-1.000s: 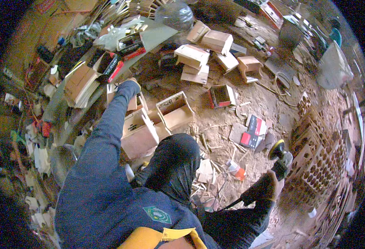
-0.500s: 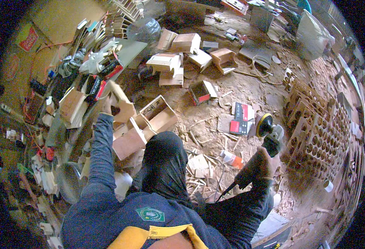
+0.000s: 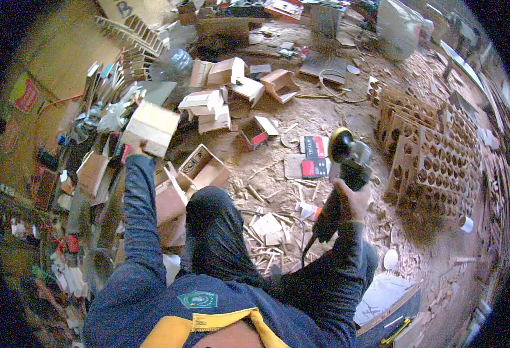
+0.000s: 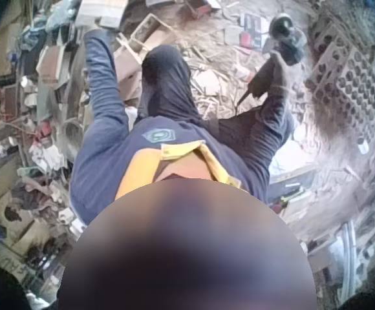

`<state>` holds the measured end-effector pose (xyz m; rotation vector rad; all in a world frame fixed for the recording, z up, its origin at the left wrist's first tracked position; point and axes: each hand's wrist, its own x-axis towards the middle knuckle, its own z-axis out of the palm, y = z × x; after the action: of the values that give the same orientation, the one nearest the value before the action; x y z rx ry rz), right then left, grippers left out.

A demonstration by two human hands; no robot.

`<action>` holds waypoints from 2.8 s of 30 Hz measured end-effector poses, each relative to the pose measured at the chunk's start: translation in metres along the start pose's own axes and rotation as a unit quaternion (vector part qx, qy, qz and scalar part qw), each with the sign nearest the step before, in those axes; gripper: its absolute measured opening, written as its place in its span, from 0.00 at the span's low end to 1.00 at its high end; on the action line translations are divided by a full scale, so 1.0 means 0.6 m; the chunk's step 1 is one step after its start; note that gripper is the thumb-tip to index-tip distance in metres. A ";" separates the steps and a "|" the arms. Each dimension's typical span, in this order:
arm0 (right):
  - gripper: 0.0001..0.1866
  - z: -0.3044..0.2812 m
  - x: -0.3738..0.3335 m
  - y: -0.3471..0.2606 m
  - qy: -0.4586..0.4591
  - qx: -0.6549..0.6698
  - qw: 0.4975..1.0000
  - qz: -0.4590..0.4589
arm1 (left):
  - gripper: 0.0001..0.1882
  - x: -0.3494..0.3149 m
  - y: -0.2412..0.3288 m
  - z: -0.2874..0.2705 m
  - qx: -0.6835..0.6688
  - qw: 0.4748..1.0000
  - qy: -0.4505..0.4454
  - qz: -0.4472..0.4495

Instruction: The person sits on the floor and uses an angle grinder with a sanding disc to smooth the surfaces of small wooden boxes. They repeatedly pick up a box, sand its faces and edges, then place it aside and pick up another box to continue the process.

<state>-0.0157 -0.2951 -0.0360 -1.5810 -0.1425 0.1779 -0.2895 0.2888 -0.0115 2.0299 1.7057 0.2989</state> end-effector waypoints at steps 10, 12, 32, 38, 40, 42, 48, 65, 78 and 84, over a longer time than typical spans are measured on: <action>0.28 0.063 -0.006 -0.023 0.061 -0.087 0.977 -0.184 | 0.35 -0.221 0.426 0.220 -0.624 0.778 0.059 0.046; 0.31 0.064 -0.023 -0.049 0.085 -0.157 0.973 -0.145 | 0.35 -0.258 0.448 0.248 -0.633 0.761 0.040 0.134; 0.34 0.074 0.016 -0.042 0.121 -0.333 0.935 -0.010 | 0.30 -0.295 0.447 0.313 -0.614 0.737 -0.076 0.272; 0.34 0.085 -0.018 -0.045 0.052 -0.235 0.968 -0.066 | 0.32 -0.312 0.453 0.322 -0.584 0.776 -0.050 0.234; 0.38 0.101 -0.027 -0.046 0.008 -0.282 0.958 -0.055 | 0.33 -0.321 0.455 0.324 -0.556 0.803 -0.070 0.202; 0.39 0.109 -0.032 -0.045 -0.017 -0.272 0.961 -0.052 | 0.34 -0.325 0.456 0.325 -0.554 0.801 -0.056 0.221; 0.41 0.095 -0.004 -0.045 0.038 -0.272 0.960 -0.051 | 0.33 -0.334 0.453 0.316 -0.578 0.773 -0.073 0.249; 0.36 0.058 0.008 -0.037 0.134 -0.270 0.953 0.021 | 0.41 -0.297 0.450 0.338 -0.566 0.802 -0.081 0.175; 0.35 0.105 -0.038 -0.042 0.031 -0.305 0.950 -0.062 | 0.37 -0.245 0.412 0.402 -0.575 0.758 -0.306 0.039; 0.36 0.052 0.005 -0.035 0.126 -0.302 0.945 0.023 | 0.38 -0.237 0.407 0.393 -0.523 0.798 -0.301 0.014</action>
<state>-0.0186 -0.2633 -0.0154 -2.2036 0.0488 -0.0432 0.0000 0.0722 -0.0795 1.1077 0.7800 0.4195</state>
